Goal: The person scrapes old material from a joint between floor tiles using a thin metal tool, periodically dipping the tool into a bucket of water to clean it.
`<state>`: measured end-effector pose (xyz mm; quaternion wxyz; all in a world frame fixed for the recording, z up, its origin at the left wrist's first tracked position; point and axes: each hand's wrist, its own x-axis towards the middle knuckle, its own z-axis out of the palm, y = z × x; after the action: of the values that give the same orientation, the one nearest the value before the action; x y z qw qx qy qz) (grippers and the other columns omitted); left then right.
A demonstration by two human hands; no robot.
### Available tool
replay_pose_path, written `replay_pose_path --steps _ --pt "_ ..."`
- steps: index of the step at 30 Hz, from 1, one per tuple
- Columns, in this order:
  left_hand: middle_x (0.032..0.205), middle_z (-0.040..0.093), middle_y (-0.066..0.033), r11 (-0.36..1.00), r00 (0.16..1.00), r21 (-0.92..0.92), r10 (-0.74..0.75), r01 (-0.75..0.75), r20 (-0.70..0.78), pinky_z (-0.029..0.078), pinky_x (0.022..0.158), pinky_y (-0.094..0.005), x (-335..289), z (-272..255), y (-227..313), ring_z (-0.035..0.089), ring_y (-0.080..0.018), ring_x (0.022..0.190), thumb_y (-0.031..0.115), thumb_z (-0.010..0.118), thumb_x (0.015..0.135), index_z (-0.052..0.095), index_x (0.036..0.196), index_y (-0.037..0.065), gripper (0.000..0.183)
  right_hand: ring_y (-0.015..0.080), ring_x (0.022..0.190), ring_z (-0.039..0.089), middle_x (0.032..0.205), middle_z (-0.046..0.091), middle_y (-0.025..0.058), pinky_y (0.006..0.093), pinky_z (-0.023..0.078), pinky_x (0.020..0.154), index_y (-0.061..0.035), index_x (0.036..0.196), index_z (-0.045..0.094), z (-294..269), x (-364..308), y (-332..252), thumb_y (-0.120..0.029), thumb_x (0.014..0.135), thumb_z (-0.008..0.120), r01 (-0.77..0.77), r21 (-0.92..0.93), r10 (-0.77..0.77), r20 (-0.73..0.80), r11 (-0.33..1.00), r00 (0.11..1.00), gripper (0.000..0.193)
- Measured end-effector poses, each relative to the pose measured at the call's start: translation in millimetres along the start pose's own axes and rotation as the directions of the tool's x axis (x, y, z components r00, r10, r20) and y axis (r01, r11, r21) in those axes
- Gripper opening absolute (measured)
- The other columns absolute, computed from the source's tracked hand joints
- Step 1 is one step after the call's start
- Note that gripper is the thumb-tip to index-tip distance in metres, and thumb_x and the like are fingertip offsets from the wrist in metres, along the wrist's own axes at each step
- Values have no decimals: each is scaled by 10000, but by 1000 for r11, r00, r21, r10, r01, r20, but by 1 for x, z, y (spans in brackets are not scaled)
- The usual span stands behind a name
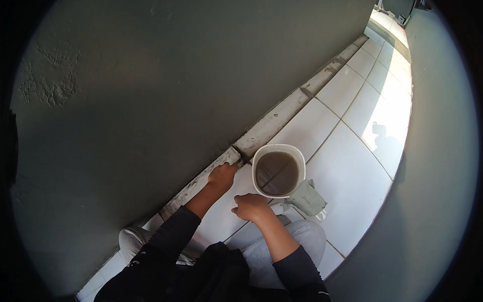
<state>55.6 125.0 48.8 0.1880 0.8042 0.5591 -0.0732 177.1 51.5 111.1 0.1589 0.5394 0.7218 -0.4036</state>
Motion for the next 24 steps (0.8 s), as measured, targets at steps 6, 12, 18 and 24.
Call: replay_pose_path --steps 6,12,18,24 --pt "936 589 -191 1000 999 -1 -29 29 42 510 747 -411 7 -5 -2 608 -330 889 -1 505 766 565 992 36 237 279 960 585 996 622 110 402 455 794 -106 1059 567 3 0 -1 -392 821 526 26 -23 -26 -24 999 999 374" --pt "937 587 -189 998 997 -29 -48 50 53 511 754 -406 13 -9 1 604 -328 901 3 495 774 564 1007 60 250 283 953 585 994 623 107 396 452 786 -155 1081 559 7 8 -1 -427 821 521 19 -38 -19 -9 999 1000 377" --pt "939 587 -189 999 998 5 -36 35 55 512 749 -406 4 1 3 606 -331 900 5 493 773 562 1006 54 248 278 974 578 1011 617 107 394 450 801 -132 1078 559 6 7 3 -412 826 520 5 -37 -5 5 999 1000 378" --pt "961 608 -195 1000 999 26 -12 11 33 527 728 -392 12 -14 4 624 -321 882 38 514 798 589 966 34 184 276 994 571 1037 610 108 395 449 817 -109 1075 561 4 5 1 -393 824 527 0 -18 0 5 1000 1000 380"
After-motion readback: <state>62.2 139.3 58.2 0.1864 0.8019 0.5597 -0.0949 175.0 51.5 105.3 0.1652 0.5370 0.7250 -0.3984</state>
